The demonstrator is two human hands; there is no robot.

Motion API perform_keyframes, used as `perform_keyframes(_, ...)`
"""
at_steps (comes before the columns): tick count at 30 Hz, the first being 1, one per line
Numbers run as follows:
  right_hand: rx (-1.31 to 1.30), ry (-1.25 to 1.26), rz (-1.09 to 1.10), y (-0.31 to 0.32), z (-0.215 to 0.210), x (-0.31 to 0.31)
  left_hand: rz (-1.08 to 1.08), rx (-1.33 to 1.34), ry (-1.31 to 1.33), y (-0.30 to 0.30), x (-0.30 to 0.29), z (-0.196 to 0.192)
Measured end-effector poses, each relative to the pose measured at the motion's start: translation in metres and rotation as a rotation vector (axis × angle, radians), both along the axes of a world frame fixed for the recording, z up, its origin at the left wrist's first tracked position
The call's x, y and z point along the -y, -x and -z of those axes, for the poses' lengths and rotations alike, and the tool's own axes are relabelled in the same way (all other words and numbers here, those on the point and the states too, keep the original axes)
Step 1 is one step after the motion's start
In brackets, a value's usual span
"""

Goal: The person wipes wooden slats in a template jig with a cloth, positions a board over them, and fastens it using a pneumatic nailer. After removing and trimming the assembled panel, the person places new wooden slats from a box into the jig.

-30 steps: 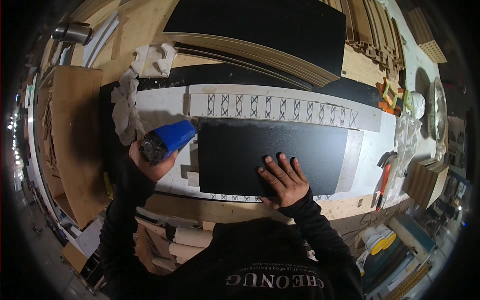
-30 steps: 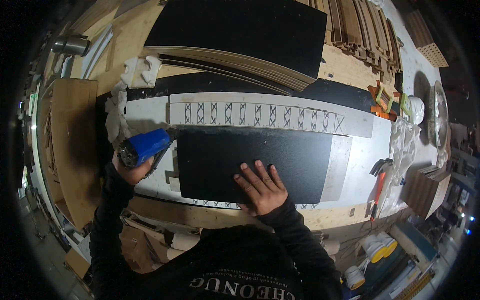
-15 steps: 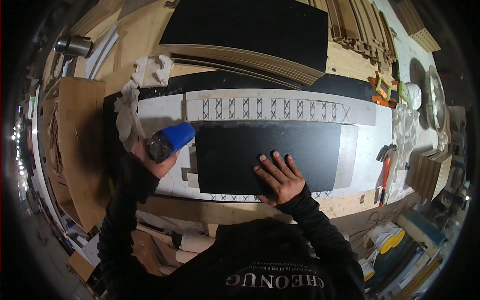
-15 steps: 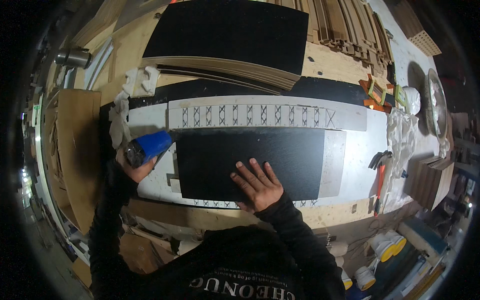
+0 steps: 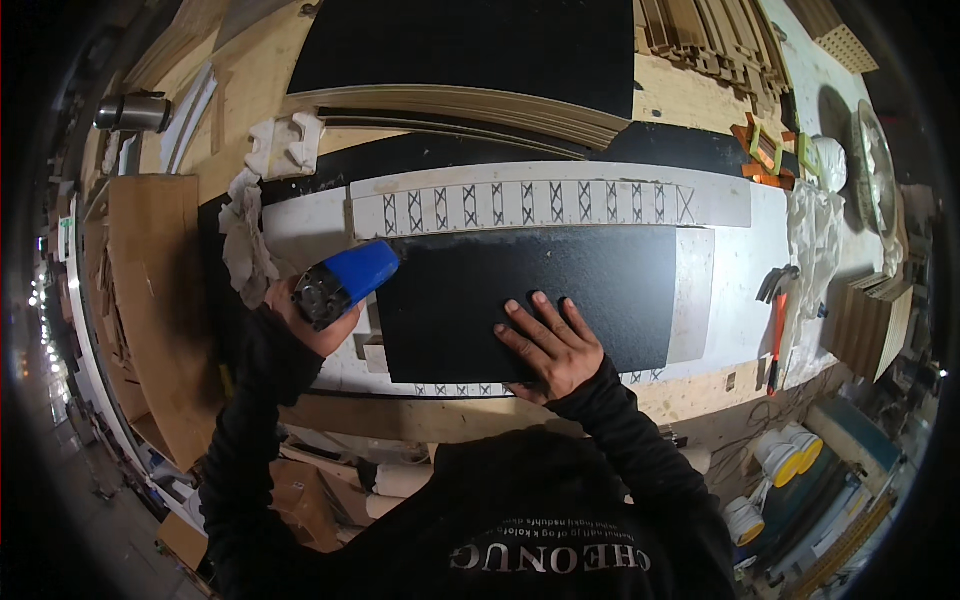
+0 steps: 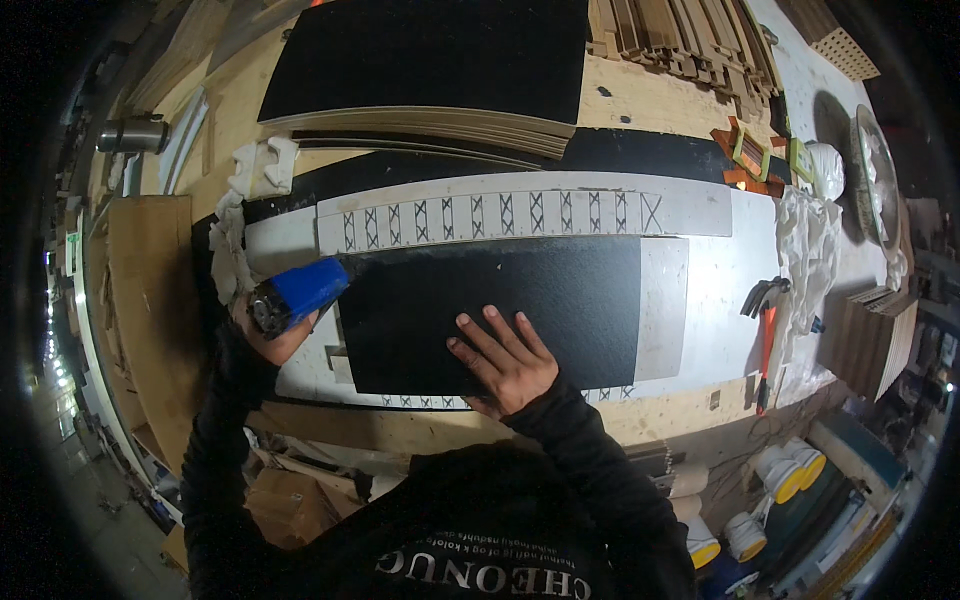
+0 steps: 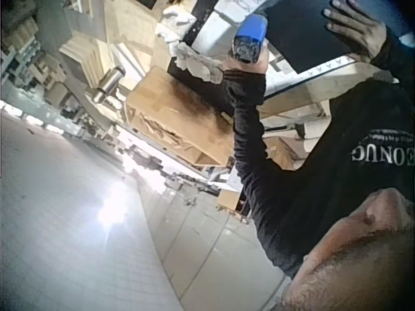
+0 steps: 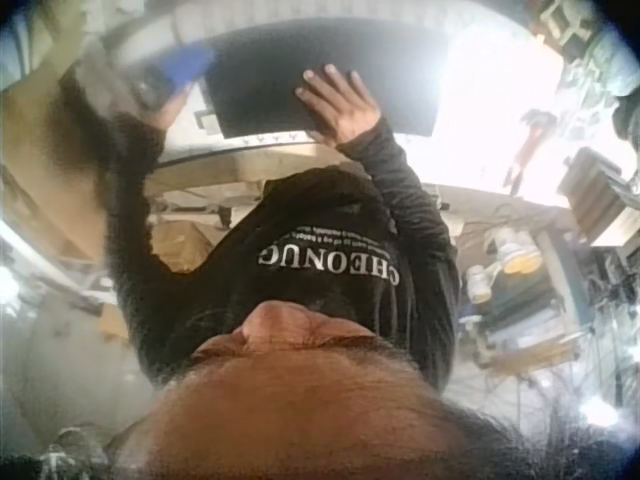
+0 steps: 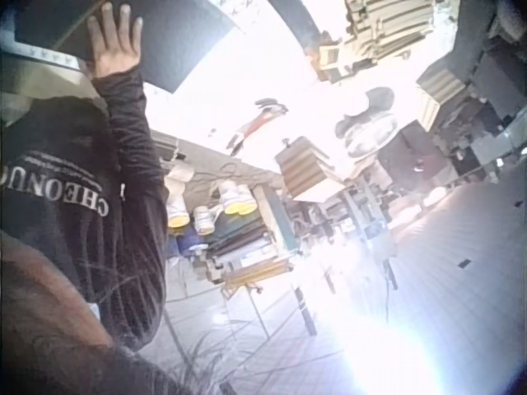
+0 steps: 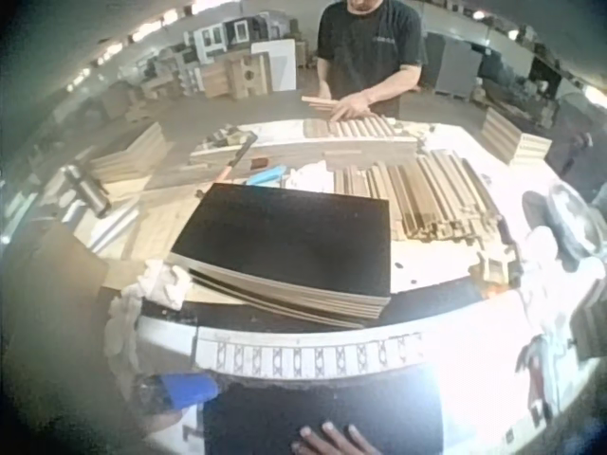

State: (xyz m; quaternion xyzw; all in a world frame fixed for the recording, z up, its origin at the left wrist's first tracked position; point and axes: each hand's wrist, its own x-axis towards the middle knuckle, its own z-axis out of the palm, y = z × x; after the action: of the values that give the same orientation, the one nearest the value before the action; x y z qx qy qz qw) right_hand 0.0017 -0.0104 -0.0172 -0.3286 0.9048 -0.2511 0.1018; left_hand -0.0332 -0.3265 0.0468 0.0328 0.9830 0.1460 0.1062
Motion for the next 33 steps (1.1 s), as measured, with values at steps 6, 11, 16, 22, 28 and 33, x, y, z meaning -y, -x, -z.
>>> perform_keyframes(6, -0.043, 0.014, 0.005, -0.001, 0.003, -0.002, 0.291, -0.115, -0.008, 0.01, -0.014, -0.014)
perform_keyframes(11, -0.063, 0.01, 0.003, -0.001, 0.005, -0.003, 0.0, -0.132, -0.297, 0.013, -0.043, -0.022)
perform_keyframes(16, -0.025, 0.063, 0.008, -0.001, 0.006, -0.004, -0.003, -0.045, -0.182, 0.015, -0.046, -0.021)
perform_keyframes(22, -0.005, 0.102, 0.01, -0.002, 0.009, -0.006, -0.016, -0.091, -0.238, 0.015, -0.053, -0.021)
perform_keyframes(28, -0.014, 0.098, 0.012, -0.002, 0.012, -0.007, -0.008, -0.006, -0.144, 0.023, -0.06, -0.016)
perform_keyframes(33, -0.04, 0.099, 0.02, -0.004, 0.014, -0.008, 0.147, -0.256, -0.078, 0.022, -0.056, -0.008)
